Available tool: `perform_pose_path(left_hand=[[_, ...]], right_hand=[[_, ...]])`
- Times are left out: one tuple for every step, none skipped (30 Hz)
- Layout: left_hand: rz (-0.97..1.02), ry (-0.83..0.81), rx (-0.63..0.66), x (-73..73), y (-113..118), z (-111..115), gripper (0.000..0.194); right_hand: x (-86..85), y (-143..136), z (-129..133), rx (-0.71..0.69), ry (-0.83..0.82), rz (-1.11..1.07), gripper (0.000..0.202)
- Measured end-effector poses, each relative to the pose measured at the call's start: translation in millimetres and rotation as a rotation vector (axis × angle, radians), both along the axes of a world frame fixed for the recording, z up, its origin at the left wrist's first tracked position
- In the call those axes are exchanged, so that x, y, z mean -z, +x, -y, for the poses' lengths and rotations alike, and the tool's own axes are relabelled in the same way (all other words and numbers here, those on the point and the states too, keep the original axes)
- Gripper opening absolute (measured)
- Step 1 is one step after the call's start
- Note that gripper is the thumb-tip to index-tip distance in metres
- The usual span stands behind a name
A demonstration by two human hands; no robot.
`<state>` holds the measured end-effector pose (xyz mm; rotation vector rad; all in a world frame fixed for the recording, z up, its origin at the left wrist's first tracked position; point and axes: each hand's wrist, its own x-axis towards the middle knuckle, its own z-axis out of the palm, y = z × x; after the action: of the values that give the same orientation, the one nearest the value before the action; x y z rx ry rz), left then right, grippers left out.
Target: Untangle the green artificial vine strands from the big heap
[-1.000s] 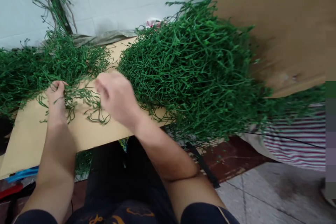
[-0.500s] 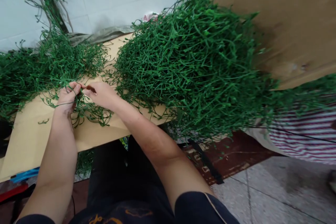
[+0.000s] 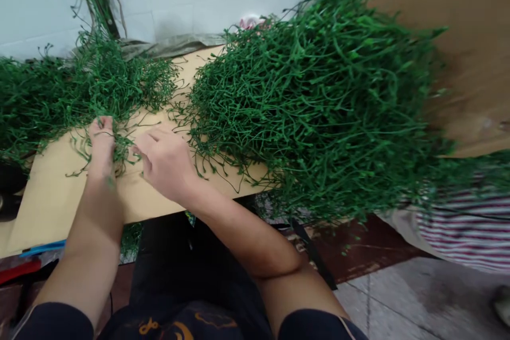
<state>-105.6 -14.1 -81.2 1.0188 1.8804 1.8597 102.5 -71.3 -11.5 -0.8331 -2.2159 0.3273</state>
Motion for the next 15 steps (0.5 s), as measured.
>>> perform_pose_path(left_hand=[[0.005, 0.011, -0.024, -0.2, -3, 2, 0.02], [0.006, 0.016, 0.01, -1.4, -4, 4, 0.019], [-0.001, 0.015, 0.078, -3.6, -2, 6, 0.017], [-0.006, 0.018, 0.144, -6.5, 2, 8, 0.015], [-0.005, 0.025, 0.206, -9.8, 7, 10, 0.014], [0.005, 0.034, 0.246, -13.2, 12, 11, 0.015], [0.025, 0.044, 0.259, -16.4, 17, 13, 0.016], [0.051, 0.053, 0.248, -19.0, 20, 13, 0.017], [0.075, 0.058, 0.235, -21.1, 22, 13, 0.017], [0.092, 0.06, 0.23, -22.5, 24, 13, 0.017], [0.099, 0.06, 0.235, -23.2, 25, 13, 0.017], [0.099, 0.057, 0.247, -23.4, 26, 12, 0.018], [0.093, 0.049, 0.269, -23.2, 27, 11, 0.018], [0.086, 0.037, 0.292, -22.8, 28, 11, 0.019], [0.079, 0.021, 0.314, -22.4, 30, 10, 0.02]], right_hand=[[-5.7, 7, 0, 0.003, 0.037, -0.044, 0.029], [-10.0, 14, -4, 0.031, 0.059, -0.082, 0.031], [-12.4, 23, -10, 0.083, 0.064, -0.106, 0.032], [-12.7, 32, -20, 0.15, 0.056, -0.112, 0.034], [-11.0, 43, -30, 0.218, 0.038, -0.097, 0.035], [-7.8, 54, -40, 0.284, 0.021, -0.07, 0.036], [-3.8, 65, -49, 0.347, 0.011, -0.04, 0.037], [0.3, 75, -56, 0.401, 0.012, -0.006, 0.037], [3.9, 84, -60, 0.452, 0.023, 0.029, 0.038], [6.5, 89, -61, 0.503, 0.041, 0.062, 0.039], [7.7, 91, -59, 0.547, 0.059, 0.088, 0.041], [7.6, 89, -55, 0.574, 0.071, 0.106, 0.043], [6.6, 83, -51, 0.571, 0.073, 0.114, 0.044], [5.3, 73, -46, 0.53, 0.06, 0.115, 0.043], [4.2, 59, -42, 0.457, 0.037, 0.108, 0.041]])
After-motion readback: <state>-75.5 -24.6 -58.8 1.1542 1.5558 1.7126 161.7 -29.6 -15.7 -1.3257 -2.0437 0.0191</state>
